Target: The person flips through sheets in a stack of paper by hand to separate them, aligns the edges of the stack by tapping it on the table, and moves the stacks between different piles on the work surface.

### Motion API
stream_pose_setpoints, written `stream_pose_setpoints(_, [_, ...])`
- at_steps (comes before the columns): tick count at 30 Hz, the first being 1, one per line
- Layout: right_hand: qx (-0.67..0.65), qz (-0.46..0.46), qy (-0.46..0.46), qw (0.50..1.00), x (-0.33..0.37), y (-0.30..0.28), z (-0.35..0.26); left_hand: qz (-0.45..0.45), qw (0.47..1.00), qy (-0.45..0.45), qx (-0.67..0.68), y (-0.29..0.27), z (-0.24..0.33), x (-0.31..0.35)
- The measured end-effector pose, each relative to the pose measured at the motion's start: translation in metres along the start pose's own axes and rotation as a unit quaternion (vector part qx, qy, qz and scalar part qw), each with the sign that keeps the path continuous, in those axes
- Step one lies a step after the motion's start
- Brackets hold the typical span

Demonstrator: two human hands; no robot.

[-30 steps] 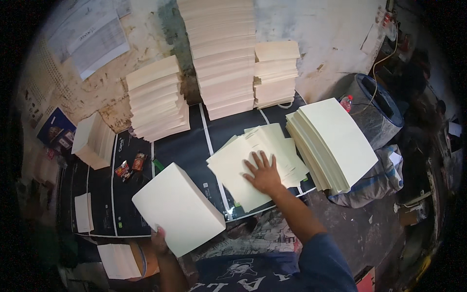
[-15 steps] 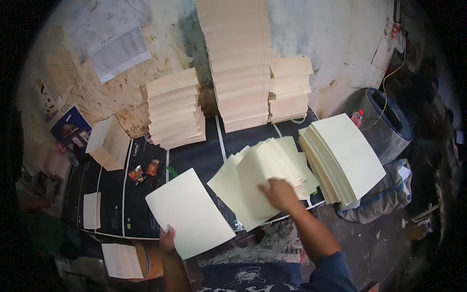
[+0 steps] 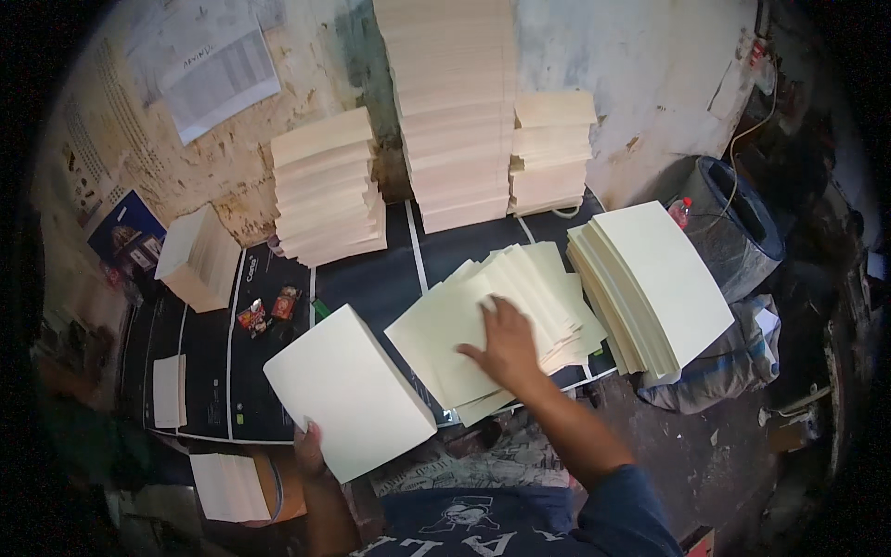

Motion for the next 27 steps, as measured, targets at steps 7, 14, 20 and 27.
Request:
stream_pose_setpoints(7, [-0.272, -0.29, 0.166, 0.902, 0.008, 0.006, -0.031, 0.009, 1.0, 0.01, -0.02, 0.008, -0.01, 0.001])
stream_pose_setpoints(14, [-0.323, -0.283, 0.129, 0.894, 0.021, 0.016, -0.041, -0.018, 0.999, 0.036, 0.0, 0.011, -0.025, -0.003])
stream_pose_setpoints(20, [-0.233, -0.348, 0.279, 0.864, 0.005, 0.013, 0.032, -0.025, 0.998, 0.04, -0.038, -0.008, -0.002, -0.001])
stream_pose_setpoints(27, [-0.23, -0.12, 0.037, 0.965, 0.01, 0.016, -0.041, -0.013, 0.999, 0.002, 0.046, 0.009, -0.015, 0.0])
Point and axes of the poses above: each hand's wrist, its own x-axis away from the middle knuckle, its own y-axis out of the palm, z = x × y, the point moved 6 cm from there along -x, towards the middle knuckle, and after that the axes turned 3 degrees about -x, right-handed, at the moved point
